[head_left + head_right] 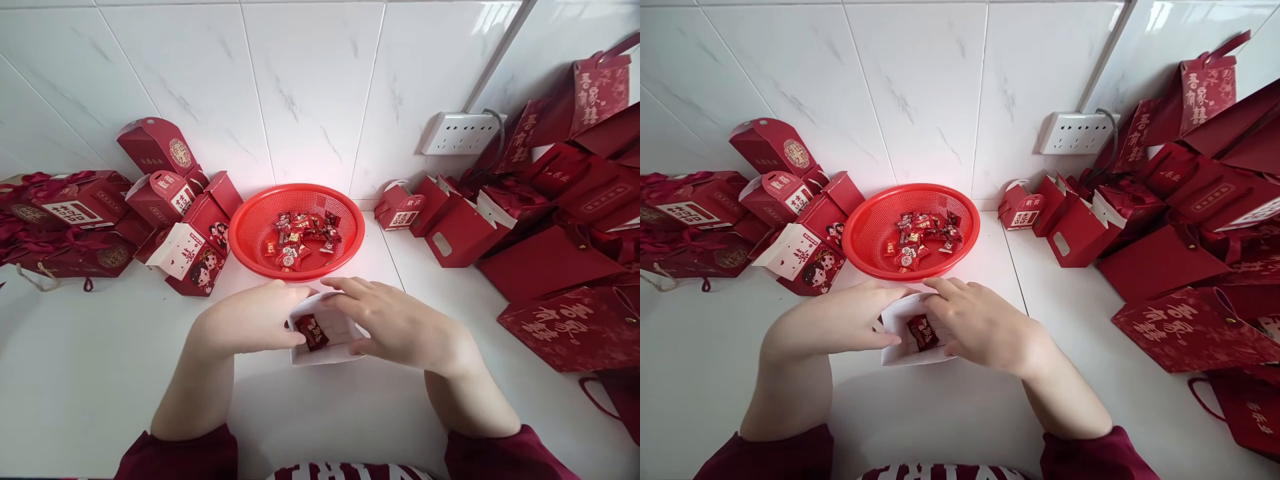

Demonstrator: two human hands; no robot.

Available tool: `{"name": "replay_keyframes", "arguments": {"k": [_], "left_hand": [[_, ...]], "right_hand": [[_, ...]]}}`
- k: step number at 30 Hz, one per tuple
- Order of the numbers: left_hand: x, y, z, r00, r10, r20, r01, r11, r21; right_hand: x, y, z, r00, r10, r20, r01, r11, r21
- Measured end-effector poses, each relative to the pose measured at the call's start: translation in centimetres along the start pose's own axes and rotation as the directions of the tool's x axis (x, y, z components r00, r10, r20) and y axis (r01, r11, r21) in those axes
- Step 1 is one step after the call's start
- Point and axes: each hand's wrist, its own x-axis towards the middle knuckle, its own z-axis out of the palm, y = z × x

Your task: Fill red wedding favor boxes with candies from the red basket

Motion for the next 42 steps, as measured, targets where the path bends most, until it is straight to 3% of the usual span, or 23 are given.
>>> {"name": "replay_keyframes", "arguments": {"k": [3,10,14,20,25,27,31,33,36,39,42], "left_hand": [[-0.5,0.2,0.2,0.997,0.054,0.06,-0.053,0.998,-0.028],[-1.6,0.1,0.7,1.0,-0.005,0.007,0.004,1.0,0.029],[-1.0,0.2,0.6,0.999,0.01,0.048,-0.01,1.0,-0.011],[-0.6,0.3,0.8,1.0,-0.019,0.005,0.019,0.999,-0.027],[-0.8,0.1,1.0,1.0,-0.027,0.009,0.027,1.0,0.012],[-0.6,-0.2,0.8,0.999,-0.041,-0.001,0.041,0.998,0.039],[-0.2,-1.0,-0.3,0.997,-0.063,-0.036,0.065,0.995,0.071],[-0.1,-1.4,-1.0,0.99,-0.11,-0.085,0.114,0.992,0.051],[0.0,-2.1,-1.8,0.97,-0.207,-0.125,0.208,0.978,-0.002],[0.4,-2.9,-2.3,0.942,-0.299,-0.15,0.295,0.954,-0.05],[0.6,-3.4,-2.5,0.94,-0.306,-0.151,0.299,0.952,-0.068]], "right_hand": [[-0.3,-0.5,0.2,0.999,-0.029,-0.022,0.028,0.999,-0.046],[-0.9,-0.5,0.6,0.993,-0.07,-0.092,0.065,0.997,-0.05],[-0.3,-0.6,0.2,0.996,-0.057,-0.073,0.056,0.998,-0.02],[0.1,-1.2,-0.1,0.994,-0.057,-0.096,0.054,0.998,-0.033],[0.2,-1.0,-0.4,0.951,-0.208,-0.231,0.238,0.965,0.112],[0.8,0.0,-0.7,0.935,-0.181,-0.305,0.244,0.952,0.183],[3.6,4.4,-1.1,0.915,0.045,-0.402,0.058,0.969,0.241],[6.0,7.0,-1.2,0.92,0.147,-0.364,-0.058,0.968,0.245],[10.6,9.9,-1.1,0.944,0.198,-0.265,-0.159,0.974,0.16],[15.3,10.6,-1.2,0.959,0.19,-0.209,-0.17,0.979,0.111],[18.1,8.8,-2.0,0.966,0.179,-0.185,-0.164,0.982,0.094]]}}
